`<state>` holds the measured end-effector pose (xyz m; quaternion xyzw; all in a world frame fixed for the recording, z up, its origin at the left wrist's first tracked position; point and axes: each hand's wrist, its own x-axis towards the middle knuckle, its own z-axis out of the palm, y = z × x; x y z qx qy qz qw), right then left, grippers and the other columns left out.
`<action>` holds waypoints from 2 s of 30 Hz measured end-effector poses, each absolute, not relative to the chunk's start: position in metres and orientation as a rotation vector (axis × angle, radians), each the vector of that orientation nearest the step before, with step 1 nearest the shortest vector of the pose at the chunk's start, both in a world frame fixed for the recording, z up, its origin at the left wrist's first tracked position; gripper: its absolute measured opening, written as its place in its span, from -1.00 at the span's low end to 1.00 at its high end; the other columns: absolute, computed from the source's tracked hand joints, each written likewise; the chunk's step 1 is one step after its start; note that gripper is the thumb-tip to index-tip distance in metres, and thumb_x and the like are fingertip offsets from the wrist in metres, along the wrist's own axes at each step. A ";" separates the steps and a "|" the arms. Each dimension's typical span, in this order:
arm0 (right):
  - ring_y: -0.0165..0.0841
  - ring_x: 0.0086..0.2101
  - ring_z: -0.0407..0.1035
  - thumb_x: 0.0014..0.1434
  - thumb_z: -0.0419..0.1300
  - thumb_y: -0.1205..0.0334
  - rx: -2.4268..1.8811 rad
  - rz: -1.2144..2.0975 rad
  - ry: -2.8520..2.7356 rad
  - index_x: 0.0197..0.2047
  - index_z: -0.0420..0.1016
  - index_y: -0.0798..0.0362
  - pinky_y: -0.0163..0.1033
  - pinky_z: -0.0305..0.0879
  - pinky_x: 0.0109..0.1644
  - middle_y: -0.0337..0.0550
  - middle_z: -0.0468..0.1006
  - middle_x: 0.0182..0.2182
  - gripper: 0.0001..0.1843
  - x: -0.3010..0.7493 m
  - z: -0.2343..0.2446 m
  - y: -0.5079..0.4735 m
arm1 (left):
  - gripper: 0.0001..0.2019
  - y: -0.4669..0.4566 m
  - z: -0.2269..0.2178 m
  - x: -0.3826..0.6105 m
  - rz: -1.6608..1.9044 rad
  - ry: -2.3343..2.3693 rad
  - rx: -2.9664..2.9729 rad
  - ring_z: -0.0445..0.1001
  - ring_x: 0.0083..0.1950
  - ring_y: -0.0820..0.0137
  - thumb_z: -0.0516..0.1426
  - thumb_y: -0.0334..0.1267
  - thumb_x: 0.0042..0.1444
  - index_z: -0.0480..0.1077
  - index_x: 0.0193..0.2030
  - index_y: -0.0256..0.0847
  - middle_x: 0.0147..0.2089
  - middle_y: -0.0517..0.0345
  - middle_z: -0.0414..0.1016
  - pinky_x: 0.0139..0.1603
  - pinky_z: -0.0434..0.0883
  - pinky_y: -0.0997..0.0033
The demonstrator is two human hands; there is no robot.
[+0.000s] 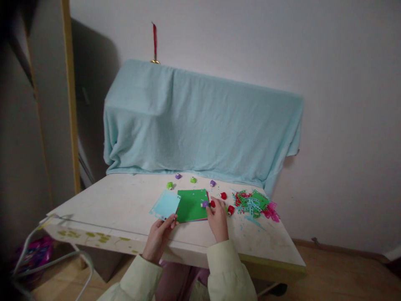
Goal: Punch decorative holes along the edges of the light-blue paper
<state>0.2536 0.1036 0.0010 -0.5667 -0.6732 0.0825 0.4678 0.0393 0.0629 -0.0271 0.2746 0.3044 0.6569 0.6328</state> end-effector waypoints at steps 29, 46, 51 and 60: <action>-0.10 -0.12 0.29 -0.05 0.21 0.47 -1.657 0.041 -1.775 -0.05 0.36 0.19 -0.13 0.20 0.00 0.05 0.39 -0.18 -0.57 0.272 -0.027 0.131 | -0.79 0.067 -0.031 0.041 1.472 0.706 0.839 0.38 -0.31 0.39 0.19 -0.17 0.06 0.48 -0.36 -0.33 -0.46 0.14 0.39 -0.15 0.27 0.42; -0.33 -0.46 0.36 0.03 0.26 0.15 -1.227 0.615 -1.175 -0.18 0.39 0.10 -0.27 0.29 -0.40 -0.15 0.48 -0.36 -0.70 0.254 0.004 0.101 | -0.76 0.065 -0.029 0.041 1.479 0.739 0.885 0.37 -0.34 0.41 0.17 -0.15 0.08 0.44 -0.41 -0.32 -0.49 0.15 0.37 -0.20 0.28 0.47; -0.30 -0.19 0.42 -0.02 0.37 0.15 -0.663 1.242 -0.419 -0.23 0.46 0.13 -0.29 0.42 -0.13 -0.07 0.53 -0.23 -0.68 0.234 0.013 0.069 | -0.69 0.065 -0.026 0.043 1.512 0.746 0.849 0.31 -0.43 0.49 0.19 -0.11 0.06 0.45 -0.16 -0.33 -0.43 0.16 0.39 -0.30 0.27 0.50; -0.52 -0.50 0.31 0.08 0.36 0.10 -0.645 1.340 -0.468 -0.18 0.52 0.07 -0.48 0.32 -0.48 -0.06 0.51 -0.15 -0.71 0.211 -0.015 0.051 | -0.64 0.058 -0.013 0.042 1.453 0.890 1.015 0.35 -0.41 0.40 0.13 -0.02 0.10 0.49 -0.33 -0.35 -0.42 0.06 0.46 -0.28 0.29 0.44</action>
